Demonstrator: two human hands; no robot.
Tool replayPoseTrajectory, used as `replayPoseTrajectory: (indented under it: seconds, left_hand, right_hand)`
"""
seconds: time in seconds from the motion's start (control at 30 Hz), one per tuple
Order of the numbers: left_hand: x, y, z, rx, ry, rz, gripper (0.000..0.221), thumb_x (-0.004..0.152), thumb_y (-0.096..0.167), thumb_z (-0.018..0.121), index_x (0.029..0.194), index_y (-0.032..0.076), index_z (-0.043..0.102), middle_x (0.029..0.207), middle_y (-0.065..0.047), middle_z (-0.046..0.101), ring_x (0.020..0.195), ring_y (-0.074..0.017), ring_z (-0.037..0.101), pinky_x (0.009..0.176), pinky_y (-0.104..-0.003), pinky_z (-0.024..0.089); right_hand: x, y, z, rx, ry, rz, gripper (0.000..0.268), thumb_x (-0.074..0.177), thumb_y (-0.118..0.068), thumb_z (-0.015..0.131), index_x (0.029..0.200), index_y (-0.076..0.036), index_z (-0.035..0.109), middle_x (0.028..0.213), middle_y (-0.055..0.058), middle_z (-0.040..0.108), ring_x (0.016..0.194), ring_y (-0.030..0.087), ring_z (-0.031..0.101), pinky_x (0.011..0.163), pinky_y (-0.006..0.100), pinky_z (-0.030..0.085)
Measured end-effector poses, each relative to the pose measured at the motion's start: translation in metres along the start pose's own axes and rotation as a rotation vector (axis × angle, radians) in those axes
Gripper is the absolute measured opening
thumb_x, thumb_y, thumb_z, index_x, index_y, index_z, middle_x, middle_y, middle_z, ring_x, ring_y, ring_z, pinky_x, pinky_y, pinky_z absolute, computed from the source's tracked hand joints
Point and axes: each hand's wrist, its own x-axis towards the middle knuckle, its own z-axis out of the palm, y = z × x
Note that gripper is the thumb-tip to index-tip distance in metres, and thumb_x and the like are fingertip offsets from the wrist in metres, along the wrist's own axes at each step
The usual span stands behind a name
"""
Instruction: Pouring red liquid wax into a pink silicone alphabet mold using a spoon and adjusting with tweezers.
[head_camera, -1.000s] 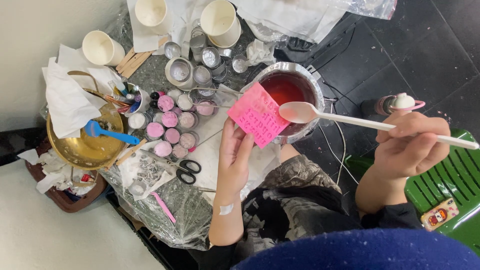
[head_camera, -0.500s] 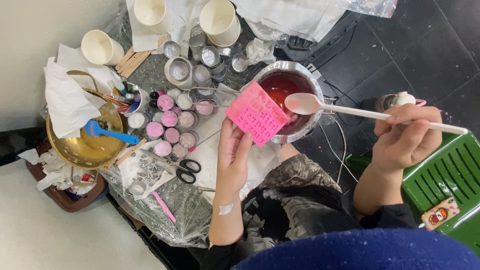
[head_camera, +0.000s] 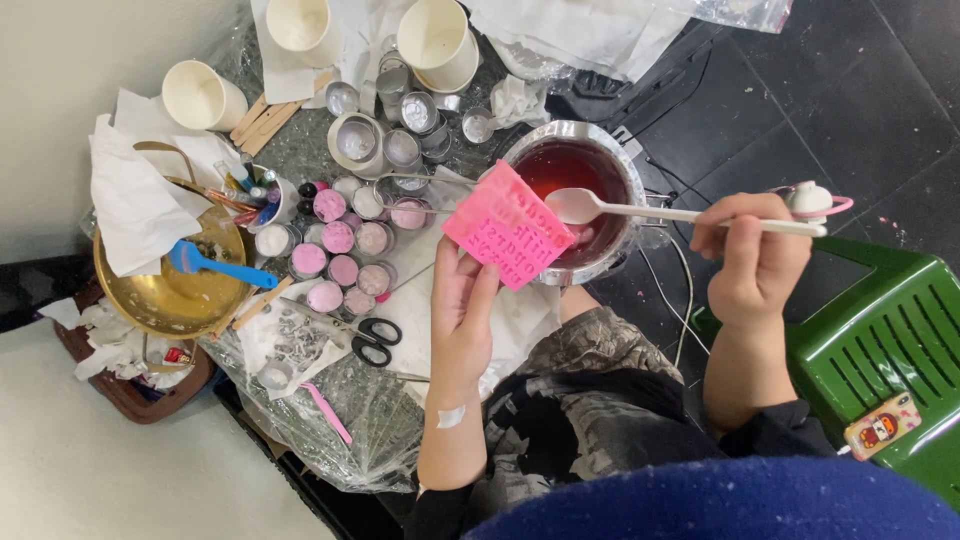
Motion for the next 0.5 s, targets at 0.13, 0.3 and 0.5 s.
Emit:
replayPoseTrajectory:
  seconds: [0.13,0.3,0.5]
  left_hand:
    - [-0.001,-0.001,-0.002,0.012,0.005,0.0,0.053,0.11,0.002,0.048,0.16,0.0,0.03,0.137,-0.014,0.062,0.126,-0.0171,0.06,0.11,-0.033,0.046]
    - [0.0,-0.001,-0.002,-0.004,0.014,0.011,0.05,0.111,0.002,0.048,0.159,-0.001,0.032,0.137,-0.014,0.062,0.126,-0.0172,0.06,0.111,-0.034,0.047]
    - [0.001,-0.002,-0.002,-0.011,0.009,0.029,0.052,0.112,0.001,0.048,0.161,0.0,0.03,0.142,-0.015,0.06,0.131,-0.0181,0.058,0.115,-0.036,0.045]
  right_hand:
    - [0.003,0.002,0.004,-0.006,-0.089,0.096,0.031,0.121,-0.023,0.046,0.109,0.001,0.061,0.078,0.006,0.063,0.062,0.006,0.053,0.059,0.018,0.041]
    - [0.003,0.012,-0.001,0.153,-0.005,0.152,0.035,0.124,-0.028,0.044,0.107,-0.001,0.059,0.077,0.006,0.062,0.06,0.006,0.051,0.058,0.018,0.039]
    - [-0.001,0.022,-0.018,0.376,0.239,0.101,0.036,0.126,-0.026,0.042,0.106,0.001,0.055,0.08,0.012,0.056,0.052,0.012,0.044,0.05,0.023,0.036]
